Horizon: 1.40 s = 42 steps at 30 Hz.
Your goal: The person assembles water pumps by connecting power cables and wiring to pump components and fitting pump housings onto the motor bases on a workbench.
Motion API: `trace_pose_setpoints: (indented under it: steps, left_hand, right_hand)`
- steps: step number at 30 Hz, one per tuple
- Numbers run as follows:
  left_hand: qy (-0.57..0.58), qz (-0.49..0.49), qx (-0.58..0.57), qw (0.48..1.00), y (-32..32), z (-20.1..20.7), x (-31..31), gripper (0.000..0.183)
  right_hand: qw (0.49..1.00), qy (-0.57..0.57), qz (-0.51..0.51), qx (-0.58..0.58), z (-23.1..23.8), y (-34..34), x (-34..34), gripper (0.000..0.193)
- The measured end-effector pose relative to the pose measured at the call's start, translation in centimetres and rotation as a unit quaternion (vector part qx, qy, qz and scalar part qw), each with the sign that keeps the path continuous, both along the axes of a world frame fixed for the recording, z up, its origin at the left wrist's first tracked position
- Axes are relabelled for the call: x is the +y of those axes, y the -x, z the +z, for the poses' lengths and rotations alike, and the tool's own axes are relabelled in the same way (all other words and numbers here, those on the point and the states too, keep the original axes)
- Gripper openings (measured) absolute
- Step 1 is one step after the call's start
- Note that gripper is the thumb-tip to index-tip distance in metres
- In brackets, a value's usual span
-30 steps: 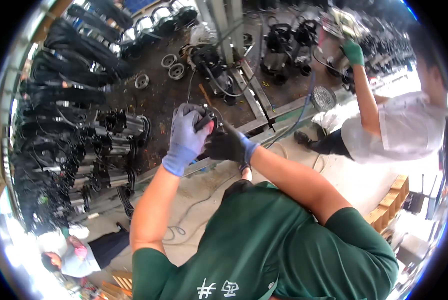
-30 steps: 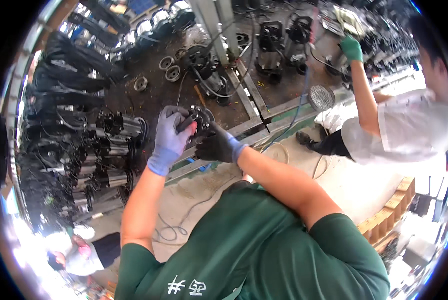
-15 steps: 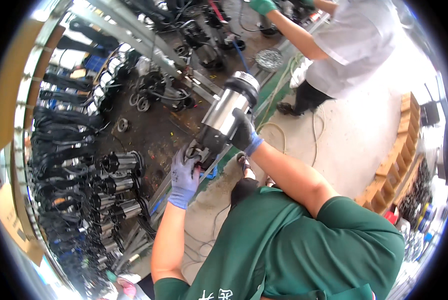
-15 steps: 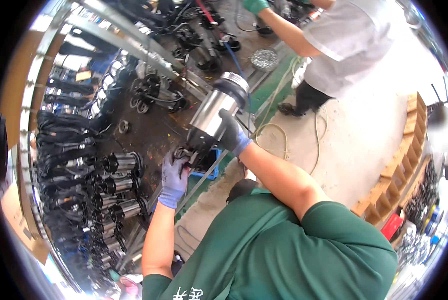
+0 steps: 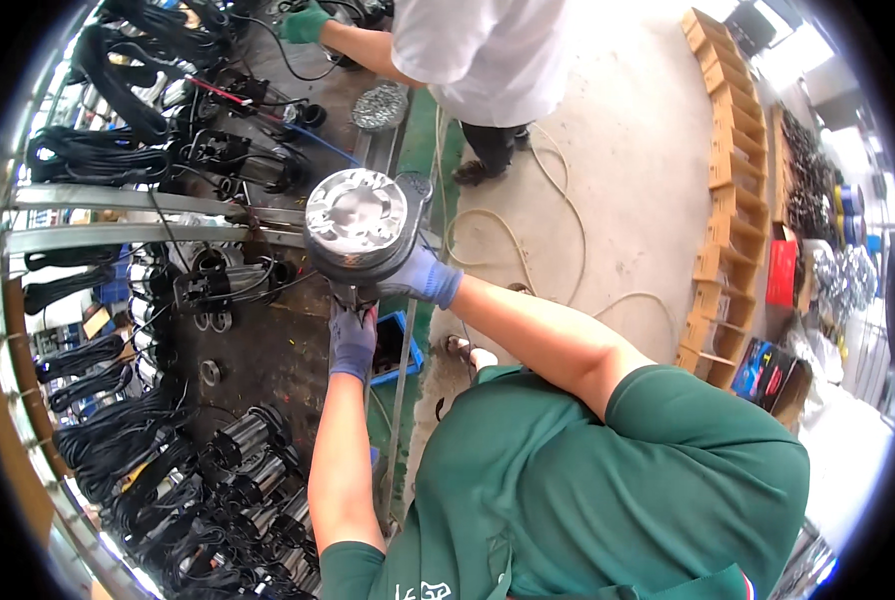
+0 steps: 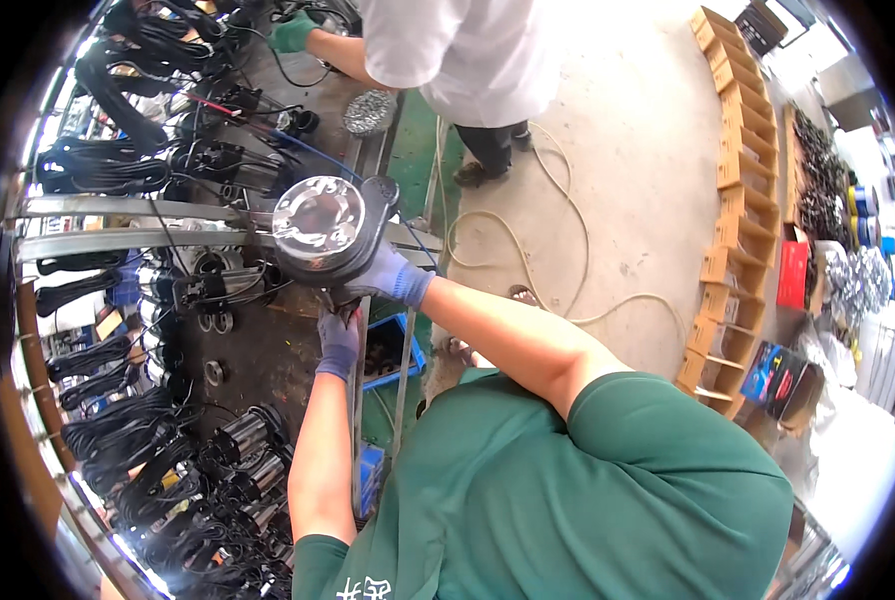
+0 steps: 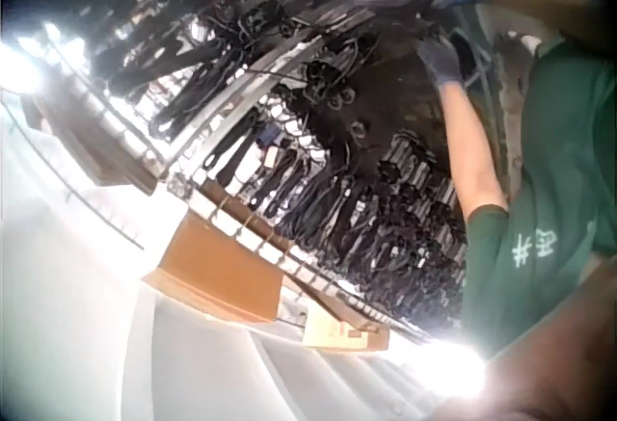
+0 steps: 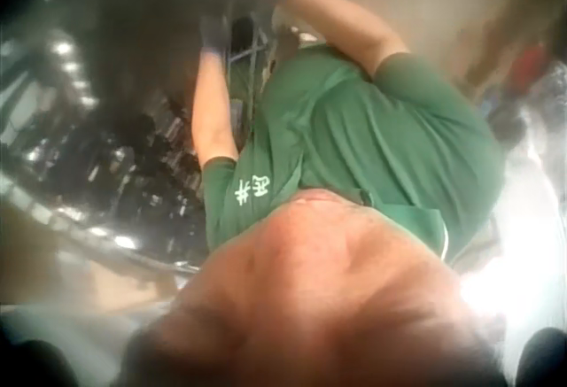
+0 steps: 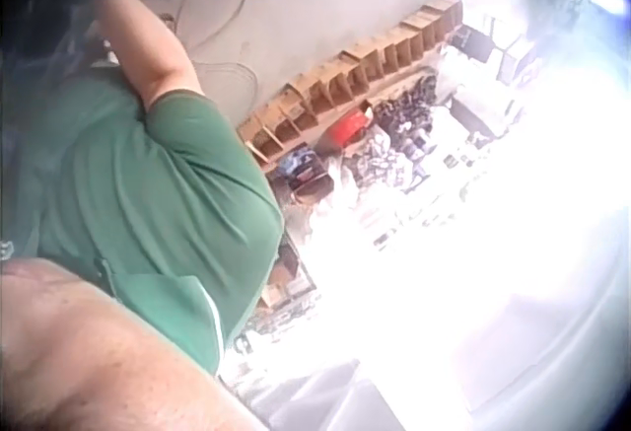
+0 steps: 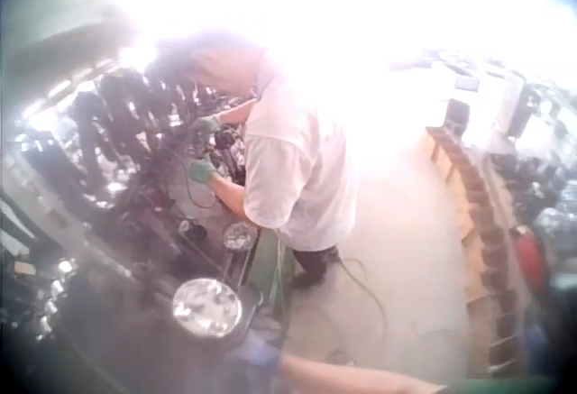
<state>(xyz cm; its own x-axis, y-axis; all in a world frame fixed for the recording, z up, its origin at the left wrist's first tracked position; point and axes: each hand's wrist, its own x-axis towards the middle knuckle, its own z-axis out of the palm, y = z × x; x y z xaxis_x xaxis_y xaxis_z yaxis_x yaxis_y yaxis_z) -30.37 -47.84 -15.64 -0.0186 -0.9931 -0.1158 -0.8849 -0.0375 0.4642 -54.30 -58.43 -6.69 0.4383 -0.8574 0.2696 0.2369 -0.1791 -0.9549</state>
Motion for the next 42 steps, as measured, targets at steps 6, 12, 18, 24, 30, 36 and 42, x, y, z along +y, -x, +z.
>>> trace_pose_setpoints:
  steps: [6,12,18,24,30,36,42]
  left_hand:
    - [0.018,-0.010,0.008,1.000,-1.8,-3.2,0.3,0.061]
    - [-0.002,-0.011,0.039,0.999,-4.2,-6.0,1.0,0.069]
    - [0.061,-0.006,-0.026,0.998,-6.0,-5.3,3.1,0.068]
    - [0.043,-0.090,-0.026,0.995,-6.0,1.5,6.5,0.051]
    - [0.193,-0.024,0.118,0.974,-6.9,12.2,14.7,0.034]
    - [0.280,0.017,0.064,0.958,-7.3,18.4,15.3,0.025]
    - [0.296,0.152,0.029,0.943,-13.4,19.6,10.4,0.024]
  right_hand:
    - [0.991,0.066,-0.093,0.067,-2.7,-2.2,1.8,0.072]
    - [0.983,0.071,-0.143,0.086,-1.9,-3.9,3.8,0.070]
    - [0.993,0.010,-0.105,0.053,-1.3,-6.7,5.8,0.071]
    - [0.947,-0.284,-0.069,-0.137,-2.7,-7.1,7.2,0.044]
    - [0.802,-0.503,0.026,-0.322,-4.4,-11.4,10.3,0.052]
    - [0.707,-0.625,0.207,-0.259,-3.3,-18.3,14.5,0.075]
    - [0.689,-0.631,0.352,-0.054,-2.2,-24.5,13.0,0.080]
